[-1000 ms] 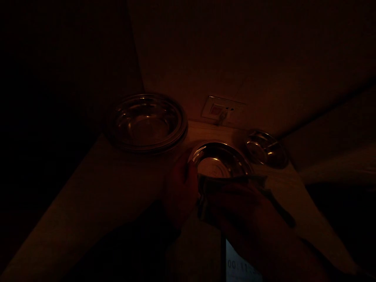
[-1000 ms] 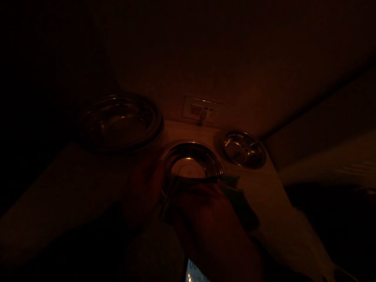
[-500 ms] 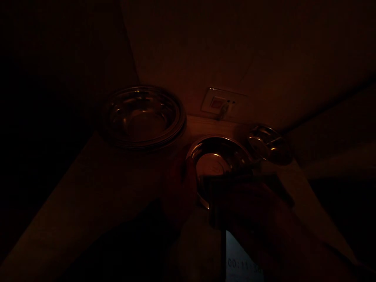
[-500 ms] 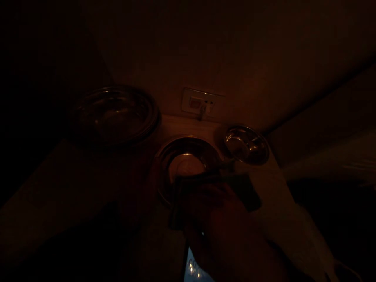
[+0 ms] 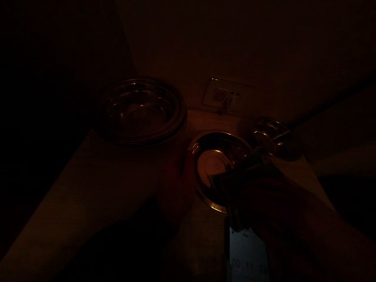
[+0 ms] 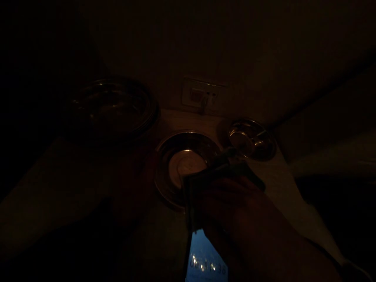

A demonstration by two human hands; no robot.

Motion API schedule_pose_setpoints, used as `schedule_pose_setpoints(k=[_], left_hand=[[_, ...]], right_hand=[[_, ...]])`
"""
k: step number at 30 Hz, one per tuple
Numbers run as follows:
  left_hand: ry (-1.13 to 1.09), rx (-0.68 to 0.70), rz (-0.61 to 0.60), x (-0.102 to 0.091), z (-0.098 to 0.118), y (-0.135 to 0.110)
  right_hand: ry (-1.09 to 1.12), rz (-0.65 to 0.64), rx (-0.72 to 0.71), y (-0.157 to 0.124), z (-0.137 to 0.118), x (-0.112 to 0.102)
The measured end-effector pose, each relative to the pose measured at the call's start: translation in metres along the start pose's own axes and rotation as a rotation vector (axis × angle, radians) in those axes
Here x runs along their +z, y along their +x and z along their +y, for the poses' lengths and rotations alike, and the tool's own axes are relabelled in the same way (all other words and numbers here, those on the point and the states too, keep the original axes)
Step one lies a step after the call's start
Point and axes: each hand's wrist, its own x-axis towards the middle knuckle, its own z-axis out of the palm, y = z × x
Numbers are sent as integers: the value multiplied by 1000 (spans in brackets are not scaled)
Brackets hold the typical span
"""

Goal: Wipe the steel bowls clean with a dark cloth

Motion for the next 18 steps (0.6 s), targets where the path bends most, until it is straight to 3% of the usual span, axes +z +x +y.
schedule_pose_setpoints(k=[10, 18], left_hand=[[-4, -19, 38, 3, 2, 1], [-17, 15, 38, 4, 1, -1]], right_hand=[[164, -14, 24, 2, -1, 12], [167, -95, -27, -3, 9, 0]])
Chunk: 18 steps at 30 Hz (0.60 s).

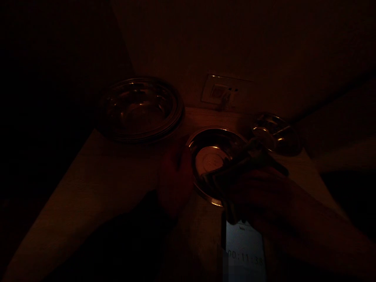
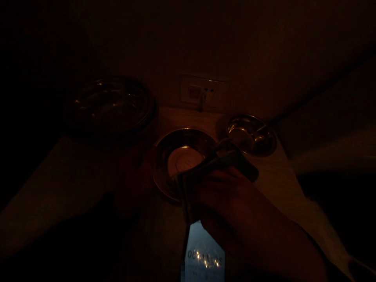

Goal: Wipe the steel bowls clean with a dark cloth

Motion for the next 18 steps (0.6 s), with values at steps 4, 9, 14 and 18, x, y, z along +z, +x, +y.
schedule_pose_setpoints(k=[4, 9, 14, 18], left_hand=[[-4, 4, 25, 3, 0, -2], [52, 5, 63, 2, -1, -6], [60, 89, 38, -1, -3, -8], [56, 115, 15, -1, -4, -9]], right_hand=[[39, 27, 76, 12, -14, 8], [-13, 29, 120, 22, -30, 20], [-79, -22, 34, 11, -16, 4], [-74, -56, 0, 4, -4, -11]])
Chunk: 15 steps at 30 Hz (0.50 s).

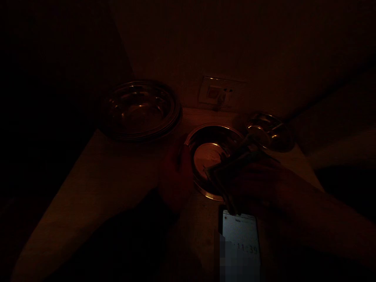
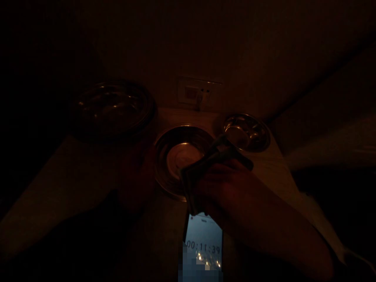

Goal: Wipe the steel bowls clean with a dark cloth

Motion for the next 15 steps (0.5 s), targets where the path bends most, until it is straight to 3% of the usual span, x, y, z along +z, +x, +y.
schedule_pose_setpoints(k=[9, 15], left_hand=[[47, 84, 24, 0, -3, -2], [57, 49, 51, 1, 0, -3]], right_hand=[[18, -6, 0, 0, 0, 1], [5, 1, 34, 6, -10, 17]])
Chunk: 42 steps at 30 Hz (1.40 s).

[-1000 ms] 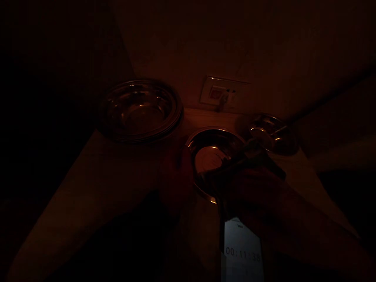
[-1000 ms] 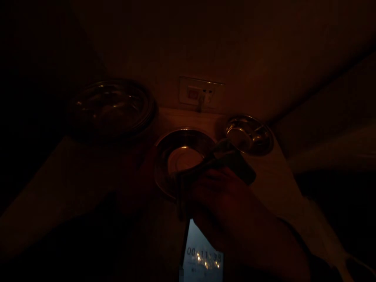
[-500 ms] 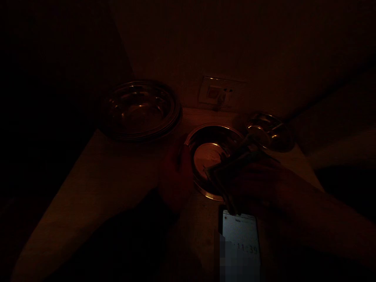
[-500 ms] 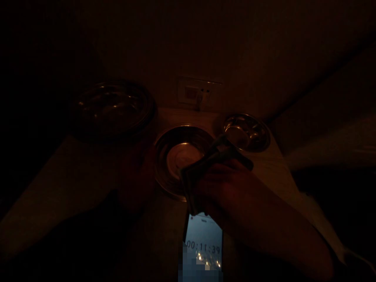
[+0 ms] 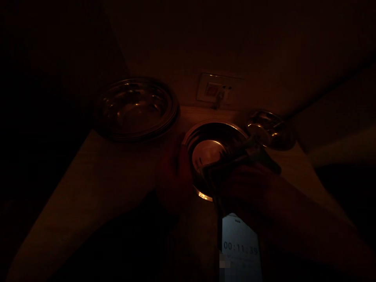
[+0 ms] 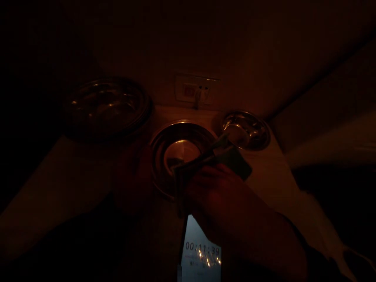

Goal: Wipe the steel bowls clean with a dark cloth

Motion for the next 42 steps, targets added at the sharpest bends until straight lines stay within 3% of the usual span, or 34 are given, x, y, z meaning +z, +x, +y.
schedule_pose_setpoints(k=[5, 13, 19, 22, 30, 42], left_hand=[[-7, 18, 22, 1, -2, 0], [-26, 33, 21, 1, -2, 3], [-15, -17, 36, 4, 1, 3], [-39, -42, -13, 2, 2, 4], [-116, -33, -255, -4, -5, 11], [-44, 43, -303, -5, -8, 13]], right_hand=[[-25, 82, 1, 8, -10, 14], [-111, 107, -66, -3, 11, -1], [-74, 195, -39, 11, -11, 20], [-99, 231, -53, 14, -16, 22], [-100, 118, -60, 0, 12, -3], [-112, 111, -58, -5, 20, -3]])
